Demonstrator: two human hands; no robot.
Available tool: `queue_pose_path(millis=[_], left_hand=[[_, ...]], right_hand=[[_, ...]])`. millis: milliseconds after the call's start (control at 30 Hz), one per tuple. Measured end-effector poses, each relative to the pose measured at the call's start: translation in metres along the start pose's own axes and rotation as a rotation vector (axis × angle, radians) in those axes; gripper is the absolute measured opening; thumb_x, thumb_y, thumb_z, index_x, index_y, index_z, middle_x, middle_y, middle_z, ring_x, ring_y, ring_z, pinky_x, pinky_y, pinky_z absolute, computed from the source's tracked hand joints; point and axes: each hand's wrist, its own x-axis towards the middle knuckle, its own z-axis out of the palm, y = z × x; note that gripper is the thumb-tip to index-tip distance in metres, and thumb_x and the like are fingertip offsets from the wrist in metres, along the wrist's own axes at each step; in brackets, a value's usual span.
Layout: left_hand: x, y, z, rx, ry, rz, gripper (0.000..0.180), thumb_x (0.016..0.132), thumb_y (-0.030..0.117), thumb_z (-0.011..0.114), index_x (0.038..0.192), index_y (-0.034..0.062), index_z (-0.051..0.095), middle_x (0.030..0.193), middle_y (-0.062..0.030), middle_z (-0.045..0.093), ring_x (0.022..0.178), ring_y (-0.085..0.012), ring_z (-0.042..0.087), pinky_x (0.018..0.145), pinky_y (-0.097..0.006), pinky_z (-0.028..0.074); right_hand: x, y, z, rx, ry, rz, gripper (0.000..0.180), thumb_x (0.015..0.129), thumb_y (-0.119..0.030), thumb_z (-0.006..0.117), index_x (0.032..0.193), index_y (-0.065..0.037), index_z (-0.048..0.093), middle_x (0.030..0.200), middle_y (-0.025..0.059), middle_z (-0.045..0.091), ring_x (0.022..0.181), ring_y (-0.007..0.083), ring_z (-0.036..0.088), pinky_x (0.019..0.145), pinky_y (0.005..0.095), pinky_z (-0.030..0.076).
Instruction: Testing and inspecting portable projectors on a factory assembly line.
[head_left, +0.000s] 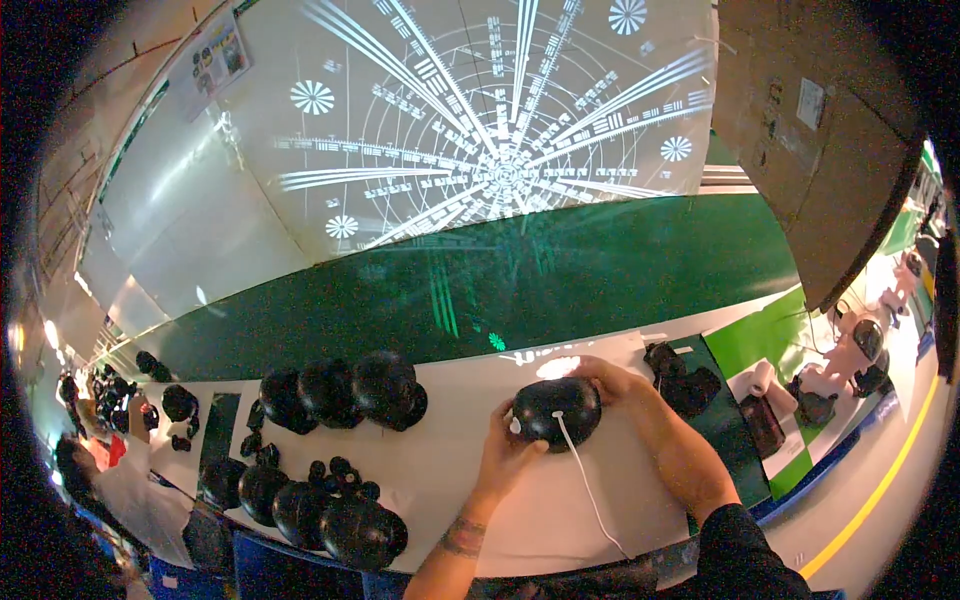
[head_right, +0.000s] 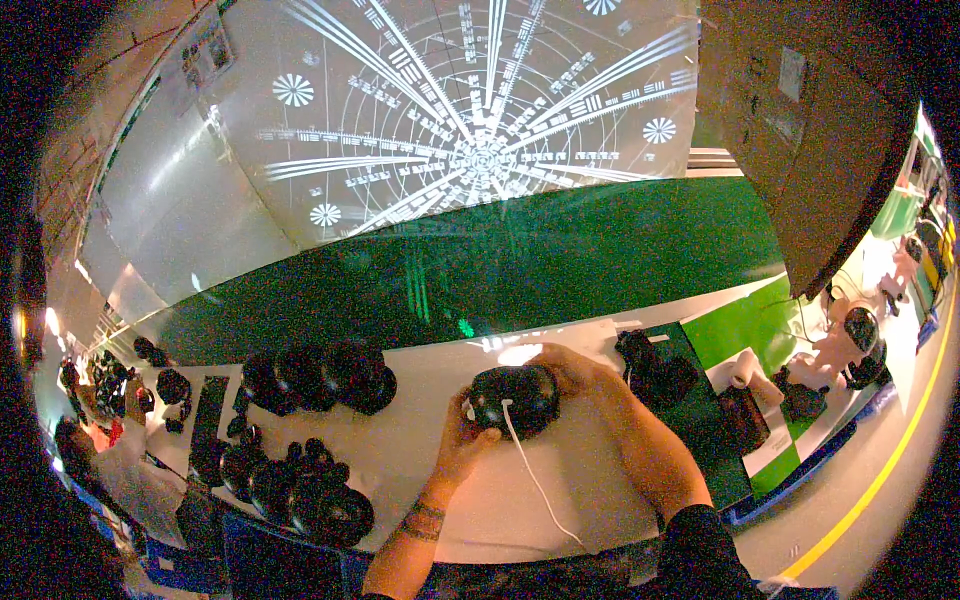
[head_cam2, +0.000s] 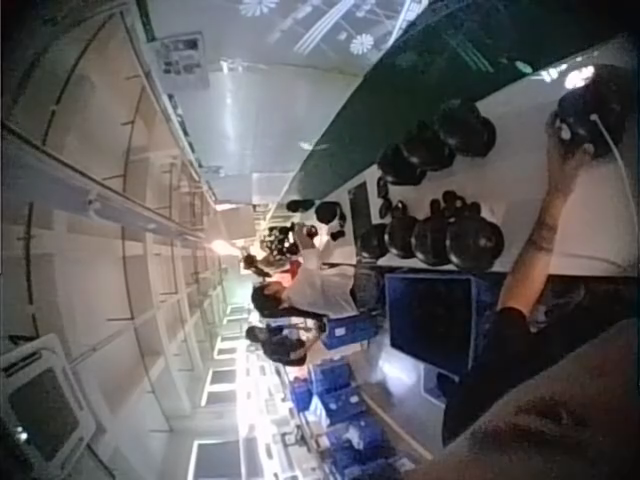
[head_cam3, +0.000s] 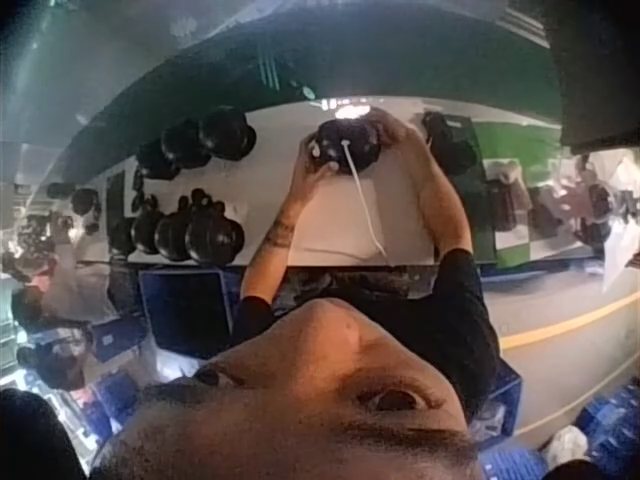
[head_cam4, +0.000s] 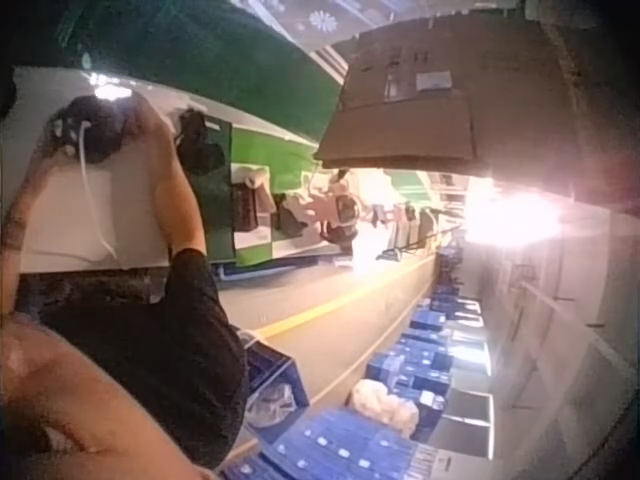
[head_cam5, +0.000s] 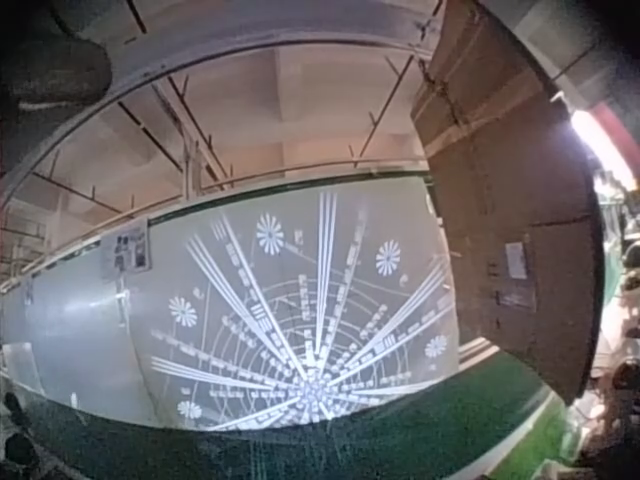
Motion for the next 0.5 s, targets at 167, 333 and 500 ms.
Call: queue_pose_path(millis=[167, 333, 500], left_hand=[[-0.002, 0.0, -0.001, -0.014, -0.003, -0.021, 0.082, 0.079, 0.012, 0.077, 0.139, 0.002, 0.022, 0.132, -0.0142, 0.042, 0.115, -0.022, 0.051, 0.095, -0.034, 0.048], [-0.004, -0.002, -0.003, -0.033, 0.002, -0.017, 0.081, 0.079, 0.01, 0.076, 0.139, 0.0025, 0.022, 0.131, -0.0141, 0.043, 0.114, -0.0219, 0.053, 0.092, -0.033, 0.05], [-0.002, 0.0, 0.0, -0.014, -0.012, -0.008, 0.08, 0.08, 0.011, 0.075, 0.139, 0.0024, 0.022, 0.13, -0.0137, 0.043, 0.114, -0.0216, 0.053, 0.092, -0.033, 0.05]], right_hand=[[-0.015, -0.017, 0.028, -0.013, 0.134, -0.027, 0.026, 0.083, -0.017, 0.059, 0.1, 0.001, 0.064, 0.091, 0.0085, 0.07, 0.077, 0.018, 0.067, 0.071, 0.0317, 0.056], [-0.014, -0.024, 0.031, -0.061, 0.099, 0.028, 0.028, 0.084, -0.02, 0.06, 0.101, 0.001, 0.064, 0.093, 0.0102, 0.069, 0.081, 0.0185, 0.068, 0.073, 0.0327, 0.057], [-0.015, -0.016, 0.028, -0.061, 0.333, 0.006, 0.032, 0.085, -0.024, 0.059, 0.104, 0.002, 0.063, 0.099, 0.0112, 0.069, 0.083, 0.0193, 0.068, 0.077, 0.0339, 0.057]])
